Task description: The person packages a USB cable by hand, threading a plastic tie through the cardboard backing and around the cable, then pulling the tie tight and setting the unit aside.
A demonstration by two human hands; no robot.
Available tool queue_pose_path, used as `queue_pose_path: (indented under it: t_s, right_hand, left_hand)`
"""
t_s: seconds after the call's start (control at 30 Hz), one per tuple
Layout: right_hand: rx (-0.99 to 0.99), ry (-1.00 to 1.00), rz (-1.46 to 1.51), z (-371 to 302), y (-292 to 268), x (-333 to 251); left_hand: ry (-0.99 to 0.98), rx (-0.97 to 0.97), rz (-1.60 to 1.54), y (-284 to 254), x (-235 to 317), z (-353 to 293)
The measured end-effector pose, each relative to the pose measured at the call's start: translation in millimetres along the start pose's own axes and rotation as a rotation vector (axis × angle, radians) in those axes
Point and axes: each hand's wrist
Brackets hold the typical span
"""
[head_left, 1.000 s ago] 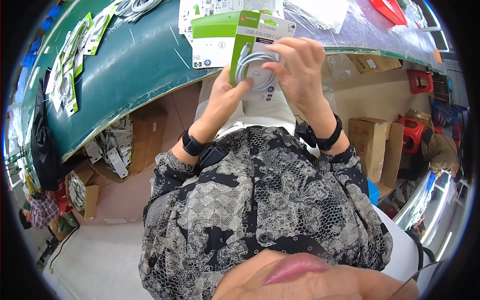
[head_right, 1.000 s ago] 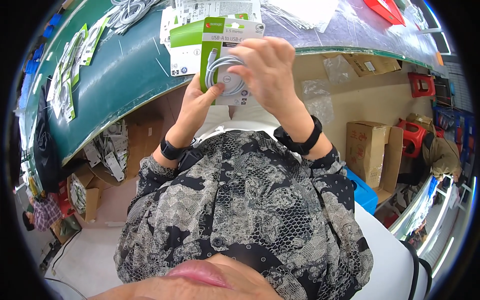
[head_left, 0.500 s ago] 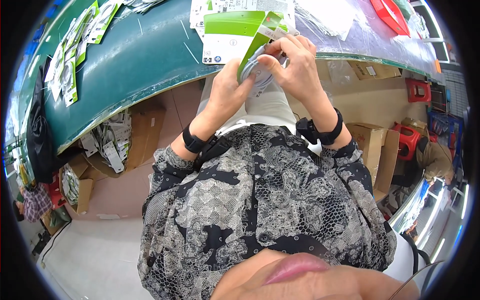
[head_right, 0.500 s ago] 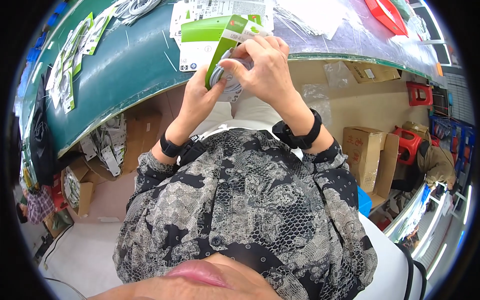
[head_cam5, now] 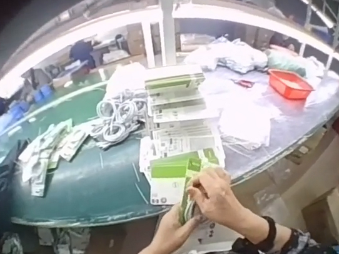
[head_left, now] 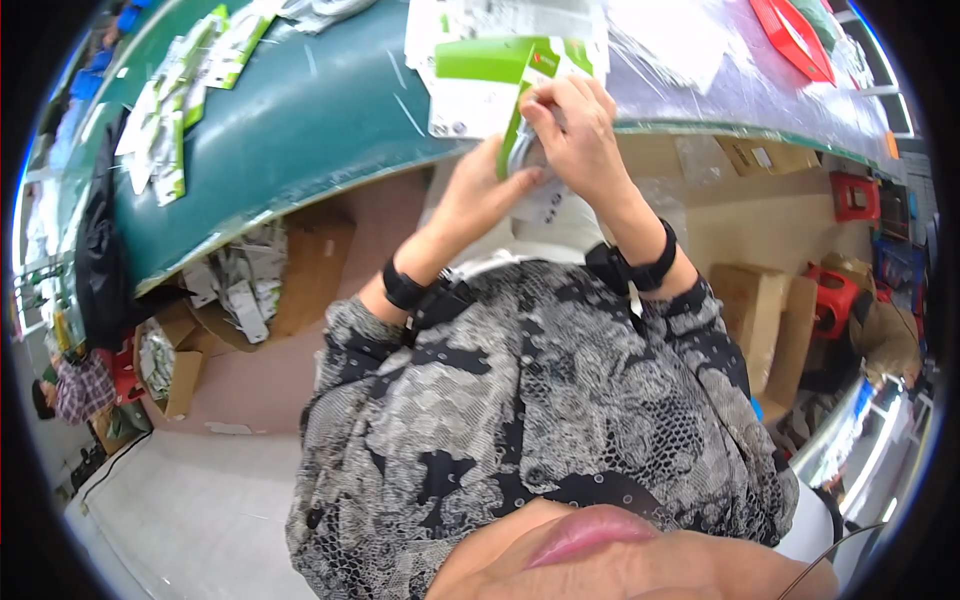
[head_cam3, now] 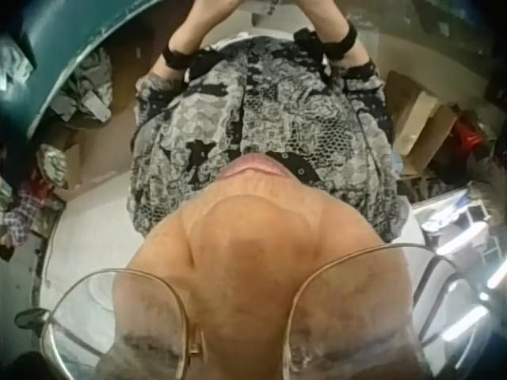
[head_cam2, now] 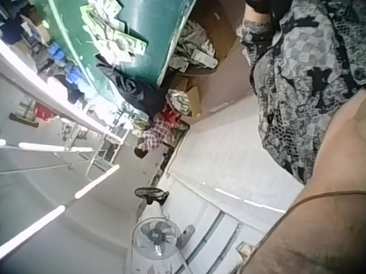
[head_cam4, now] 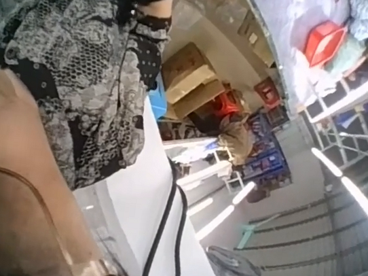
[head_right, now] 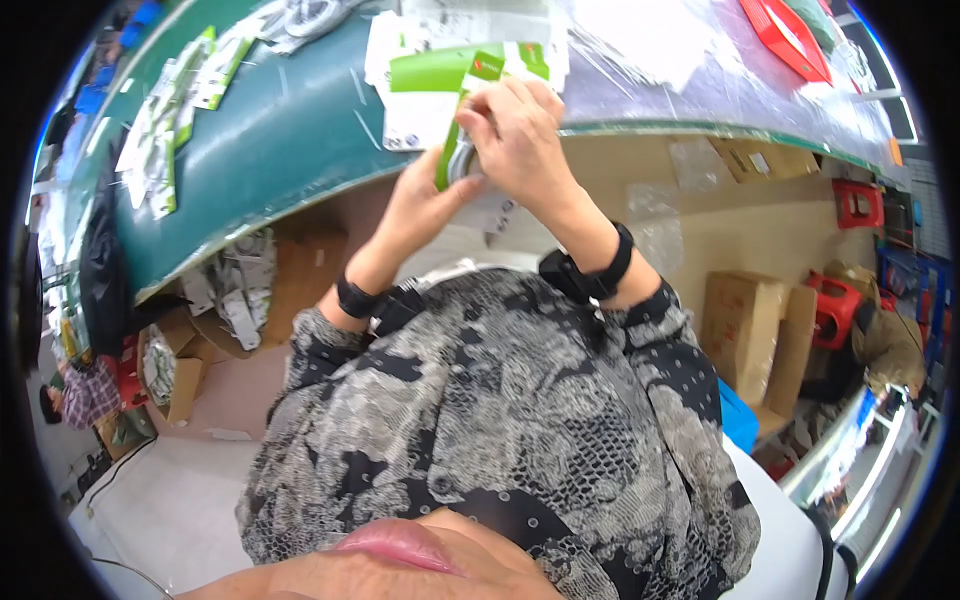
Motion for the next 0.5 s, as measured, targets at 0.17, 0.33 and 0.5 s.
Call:
queue_pose_path:
  t_s: [0.17, 0.33, 0.5]
  right_hand:
    - [0.03, 0.036, -0.01, 7.0, -2.6, -10.1]
    - [0.138, -0.04, 0.077, 10.3, -15.8, 0.6]
    - [0.143, 0.138, 0.151, -5.8, -25.6, 25.8]
  left_hand:
    - [-0.046, 0.035, -0.019, -7.7, -0.9, -10.4]
    - [-0.272, -0.052, -0.389, -32.2, 21.0, -7.4]
    - [-0.382, -0.063, -0.714, -98.1, 31.0, 13.1]
Point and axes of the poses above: each hand's wrist, its own z-axis towards the middle knuckle, its own y-axis out of the palm, x = y × z, and after that the axes turned 1 degree about y, right-handed
